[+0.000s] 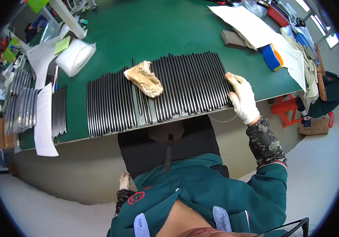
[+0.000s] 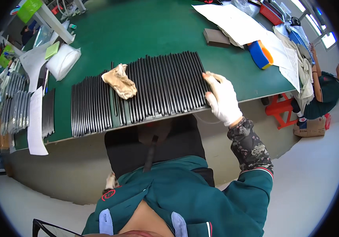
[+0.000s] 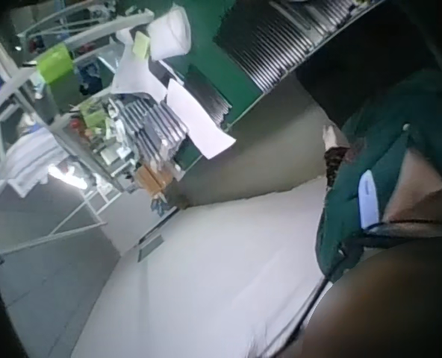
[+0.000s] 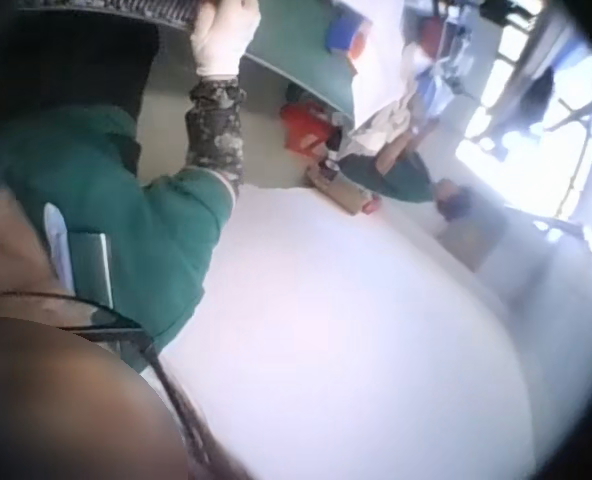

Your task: Cleaning and inspecting black hardware components using a cloth and compressed air gun at a manufacturing workstation.

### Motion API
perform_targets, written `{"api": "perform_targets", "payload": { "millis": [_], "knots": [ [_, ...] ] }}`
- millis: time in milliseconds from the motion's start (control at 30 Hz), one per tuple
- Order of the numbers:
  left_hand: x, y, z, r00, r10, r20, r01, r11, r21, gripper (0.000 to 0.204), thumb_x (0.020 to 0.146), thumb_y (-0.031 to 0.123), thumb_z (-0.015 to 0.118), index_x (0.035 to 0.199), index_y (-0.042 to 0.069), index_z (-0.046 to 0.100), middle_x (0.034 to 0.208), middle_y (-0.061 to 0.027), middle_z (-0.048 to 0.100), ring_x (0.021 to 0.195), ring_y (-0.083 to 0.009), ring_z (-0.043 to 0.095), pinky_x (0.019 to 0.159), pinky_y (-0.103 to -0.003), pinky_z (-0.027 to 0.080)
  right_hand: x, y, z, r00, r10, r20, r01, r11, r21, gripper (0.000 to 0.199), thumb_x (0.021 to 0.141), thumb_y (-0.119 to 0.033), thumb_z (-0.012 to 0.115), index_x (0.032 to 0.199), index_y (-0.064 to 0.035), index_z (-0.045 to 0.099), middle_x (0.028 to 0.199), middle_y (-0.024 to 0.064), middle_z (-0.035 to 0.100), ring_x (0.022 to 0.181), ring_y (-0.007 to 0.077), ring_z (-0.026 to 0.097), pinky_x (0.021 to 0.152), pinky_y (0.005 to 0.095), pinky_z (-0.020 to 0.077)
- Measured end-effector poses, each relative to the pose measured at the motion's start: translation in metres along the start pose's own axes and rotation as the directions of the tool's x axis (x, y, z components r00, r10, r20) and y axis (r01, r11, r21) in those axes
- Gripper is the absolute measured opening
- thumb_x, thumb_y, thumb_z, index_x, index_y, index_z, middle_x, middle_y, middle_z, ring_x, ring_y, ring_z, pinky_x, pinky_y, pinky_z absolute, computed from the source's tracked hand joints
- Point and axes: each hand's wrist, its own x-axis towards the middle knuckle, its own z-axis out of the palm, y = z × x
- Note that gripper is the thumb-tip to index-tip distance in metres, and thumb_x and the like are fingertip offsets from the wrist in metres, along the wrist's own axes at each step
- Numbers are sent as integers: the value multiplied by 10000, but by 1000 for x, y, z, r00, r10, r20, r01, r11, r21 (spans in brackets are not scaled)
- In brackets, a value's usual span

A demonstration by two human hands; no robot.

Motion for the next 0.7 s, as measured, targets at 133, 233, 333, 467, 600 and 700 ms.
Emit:
{"api": "perform_targets", "payload": {
  "millis": [133,233,333,467,600,700],
  "knots": [
    [71,-8,-38,942,293,-163,-295,955,13,546,904,275,553,1384,42,441,1079,-44,631,891,-93,549,680,-253,424,14,-11,9,1000,0,-26,1,997,72,466,824,-115,561,1288,-88,521,1241,147,556,1126,338,512,983,400,394],
    [19,71,-26,896,368,-248,-406,905,-127,458,929,115,547,1363,3,449,1275,-158,573,1164,-213,544,1028,-309,380,7,-10,13,998,25,-63,-20,997,74,455,830,-135,573,1280,-87,530,1214,157,566,1110,338,524,975,403,403],
    [5,89,-23,836,414,-360,-494,853,-169,450,918,32,535,1359,12,453,1184,-128,623,1057,-168,598,970,-281,433,6,-11,19,996,38,-76,-32,996,82,431,828,-145,583,1253,-81,553,1156,163,592,1053,342,557,931,404,440],
    [8,75,-23,801,440,-406,-516,851,-95,432,911,28,544,1338,25,477,1140,-116,646,1043,-166,605,960,-284,441,6,-7,18,991,19,-134,-9,997,78,402,831,-133,588,1231,-90,574,1137,147,600,1044,330,565,921,405,442],
    [19,22,-18,847,410,-338,-421,906,43,435,890,57,591,1312,19,495,1088,-115,667,992,-188,621,902,-304,468,9,-7,18,988,24,-149,-14,997,70,365,839,-130,575,1200,-81,592,1130,143,606,1034,325,571,916,397,444],
    [16,-9,-4,874,359,-328,-342,933,112,471,885,108,636,1323,23,483,1058,-130,666,988,-201,615,930,-317,453,12,-6,22,988,39,-149,-27,996,80,339,847,-124,563,1179,-75,603,1126,141,610,1031,318,575,915,388,446]
  ]
}}
